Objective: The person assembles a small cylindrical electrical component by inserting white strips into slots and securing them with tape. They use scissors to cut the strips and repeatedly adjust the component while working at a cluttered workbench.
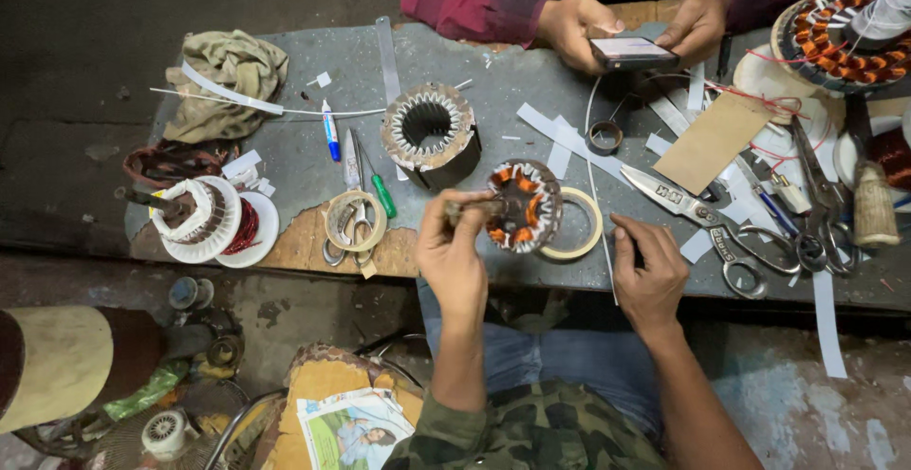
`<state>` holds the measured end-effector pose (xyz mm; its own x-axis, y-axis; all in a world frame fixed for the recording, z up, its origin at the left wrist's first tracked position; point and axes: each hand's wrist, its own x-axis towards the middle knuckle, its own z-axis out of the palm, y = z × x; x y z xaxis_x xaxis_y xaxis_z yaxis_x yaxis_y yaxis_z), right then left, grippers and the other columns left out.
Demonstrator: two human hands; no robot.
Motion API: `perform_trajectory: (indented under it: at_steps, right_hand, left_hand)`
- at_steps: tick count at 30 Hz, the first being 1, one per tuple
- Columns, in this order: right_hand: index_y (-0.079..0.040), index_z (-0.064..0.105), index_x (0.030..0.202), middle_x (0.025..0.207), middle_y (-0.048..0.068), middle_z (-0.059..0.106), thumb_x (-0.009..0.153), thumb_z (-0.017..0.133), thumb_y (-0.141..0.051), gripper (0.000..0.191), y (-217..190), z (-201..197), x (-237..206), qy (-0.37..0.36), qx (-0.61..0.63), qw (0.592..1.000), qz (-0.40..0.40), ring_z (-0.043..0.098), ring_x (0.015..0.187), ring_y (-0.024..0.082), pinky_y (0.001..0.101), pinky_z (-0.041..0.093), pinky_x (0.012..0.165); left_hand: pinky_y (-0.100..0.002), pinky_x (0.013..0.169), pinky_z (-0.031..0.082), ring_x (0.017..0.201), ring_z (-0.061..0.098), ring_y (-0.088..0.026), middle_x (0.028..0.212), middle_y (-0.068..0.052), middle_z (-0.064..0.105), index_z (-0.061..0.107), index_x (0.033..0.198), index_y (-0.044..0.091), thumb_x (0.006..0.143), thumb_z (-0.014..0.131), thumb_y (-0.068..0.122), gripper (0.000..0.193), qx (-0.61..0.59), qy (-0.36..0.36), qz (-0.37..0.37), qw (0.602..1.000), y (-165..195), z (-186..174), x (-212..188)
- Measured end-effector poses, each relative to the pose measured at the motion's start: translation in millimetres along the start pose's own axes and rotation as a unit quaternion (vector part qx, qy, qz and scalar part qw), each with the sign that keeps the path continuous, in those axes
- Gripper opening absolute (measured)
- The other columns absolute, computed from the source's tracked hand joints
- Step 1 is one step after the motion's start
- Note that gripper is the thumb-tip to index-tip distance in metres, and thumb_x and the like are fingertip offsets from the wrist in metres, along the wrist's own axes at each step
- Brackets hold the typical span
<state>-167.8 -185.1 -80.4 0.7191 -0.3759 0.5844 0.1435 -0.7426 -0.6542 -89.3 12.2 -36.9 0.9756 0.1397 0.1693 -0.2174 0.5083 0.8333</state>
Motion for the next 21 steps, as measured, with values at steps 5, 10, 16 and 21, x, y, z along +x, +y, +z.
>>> perform_trajectory:
  at_steps: [5, 10, 16, 21]
  right_hand:
    - [-0.005, 0.075, 0.114, 0.109, 0.013, 0.073, 0.101, 0.072, -0.005, 0.014, 4, -2, -2, -0.002, -0.004, 1.0, 0.004, 0.07, 0.099, 0.029, 0.0378, 0.056, 0.089]
    - [-0.017, 0.078, 0.109, 0.127, 0.015, 0.062, 0.066, 0.088, -0.032, 0.046, 2, -11, 8, -0.111, -0.018, 0.989, -0.099, 0.057, 0.12, 0.035, 0.047, 0.046, 0.101]
    - [-0.024, 0.08, 0.102, 0.135, 0.013, 0.061, 0.068, 0.089, -0.034, 0.036, -3, -8, 20, -0.173, -0.051, 0.974, -0.137, 0.052, 0.128, 0.036, 0.0492, 0.041, 0.107]
    - [-0.018, 0.08, 0.098, 0.127, 0.008, 0.066, 0.075, 0.085, -0.025, 0.024, 3, -7, 20, -0.168, -0.035, 0.981, -0.091, 0.061, 0.123, 0.032, 0.0451, 0.047, 0.102]
  left_hand:
    - [-0.024, 0.088, 0.053, 0.098, 0.063, -0.013, 0.107, -0.007, 0.066, 0.072, 0.11, -0.004, 0.092, 0.071, -0.008, 0.018, 0.246, -0.019, 0.12, 0.962, 3, 5, -2]
    - [-0.024, 0.085, 0.053, 0.095, 0.065, -0.012, 0.106, -0.007, 0.069, 0.073, 0.111, -0.002, 0.093, 0.073, -0.004, 0.019, 0.291, -0.024, 0.104, 0.951, 1, 3, 6]
    - [-0.025, 0.082, 0.054, 0.093, 0.067, -0.012, 0.104, -0.008, 0.071, 0.075, 0.112, 0.001, 0.091, 0.074, -0.002, 0.022, 0.341, -0.029, 0.096, 0.935, -2, 6, 11]
    - [-0.026, 0.084, 0.056, 0.093, 0.069, -0.013, 0.105, -0.008, 0.072, 0.074, 0.112, 0.001, 0.091, 0.073, -0.002, 0.021, 0.359, -0.034, 0.096, 0.928, -11, 6, 18]
